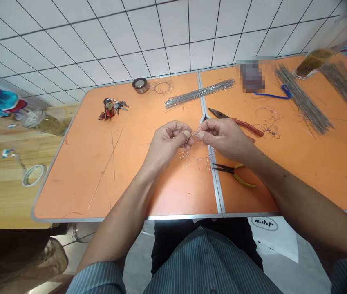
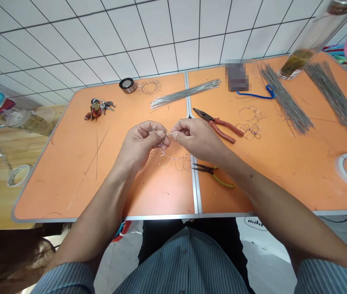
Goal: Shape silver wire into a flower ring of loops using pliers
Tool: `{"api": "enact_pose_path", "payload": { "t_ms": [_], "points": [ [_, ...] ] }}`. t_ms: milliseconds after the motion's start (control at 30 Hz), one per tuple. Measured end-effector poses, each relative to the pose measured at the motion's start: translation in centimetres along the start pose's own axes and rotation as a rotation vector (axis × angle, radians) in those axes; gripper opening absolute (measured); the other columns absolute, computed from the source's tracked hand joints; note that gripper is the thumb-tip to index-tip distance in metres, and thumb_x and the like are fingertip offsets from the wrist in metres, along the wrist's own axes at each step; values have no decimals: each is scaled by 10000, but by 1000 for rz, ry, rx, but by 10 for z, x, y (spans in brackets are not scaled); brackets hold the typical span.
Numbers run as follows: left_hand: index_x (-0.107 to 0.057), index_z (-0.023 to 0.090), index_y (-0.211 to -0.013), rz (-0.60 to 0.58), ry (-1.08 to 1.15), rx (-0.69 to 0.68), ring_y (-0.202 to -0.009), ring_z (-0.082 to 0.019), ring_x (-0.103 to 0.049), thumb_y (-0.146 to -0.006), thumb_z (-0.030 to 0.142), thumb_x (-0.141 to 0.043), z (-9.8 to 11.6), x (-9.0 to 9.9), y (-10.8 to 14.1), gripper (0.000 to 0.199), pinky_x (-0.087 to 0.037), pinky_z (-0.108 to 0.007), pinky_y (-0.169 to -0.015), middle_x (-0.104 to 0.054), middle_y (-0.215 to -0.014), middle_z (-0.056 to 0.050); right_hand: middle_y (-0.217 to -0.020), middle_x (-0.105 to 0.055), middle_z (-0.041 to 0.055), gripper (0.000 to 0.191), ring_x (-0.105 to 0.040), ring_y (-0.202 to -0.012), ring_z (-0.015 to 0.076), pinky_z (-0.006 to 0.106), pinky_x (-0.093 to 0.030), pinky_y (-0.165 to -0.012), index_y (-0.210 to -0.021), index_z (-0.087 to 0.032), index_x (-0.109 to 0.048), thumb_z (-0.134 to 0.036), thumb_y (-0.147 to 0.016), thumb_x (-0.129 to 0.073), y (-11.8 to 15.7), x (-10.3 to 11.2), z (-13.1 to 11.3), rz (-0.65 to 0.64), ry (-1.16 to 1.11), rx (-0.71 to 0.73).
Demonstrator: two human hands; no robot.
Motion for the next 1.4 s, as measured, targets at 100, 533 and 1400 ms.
{"api": "enact_pose_path", "payload": {
  "t_ms": [100, 533, 1400],
  "points": [
    [-715, 193, -863, 40, 9, 7, -641, -119, -692, -865, 232, -789, -1, 4, 0, 83, -572, -244, -649, -749, -730, -11, -734, -621, 2, 155, -507, -680, 155, 316, -352, -601, -855, -198, -728, -345, -896, -699, 0, 0, 2, -2, -12, -14],
    [-719, 189, -811, 0, -88, -13, -605, -108, -638, -903, 199, -755, 3, -4, 3, 99, -530, -245, -621, -739, -696, -19, -679, -591, -19, 129, -501, -663, 143, 310, -336, -593, -782, -200, -708, -302, -861, -721, 1, -4, -4, 21, -6, -5],
    [-678, 207, -778, -90, 171, 118, -546, -100, -603, -778, 211, -775, -6, -8, 1, 97, -532, -251, -601, -696, -645, 13, -904, -768, 70, 270, -652, -797, 170, 315, -518, -730, -819, -202, -718, -398, -992, -785, 4, -17, -3, -224, -400, -72]
  ]
}}
Point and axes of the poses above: each hand's wrist, its own y-axis away from the middle knuckle, its own x-axis out of the back of the hand, z = x × y, the point moved 8 cm from there along -y, towards the middle knuckle
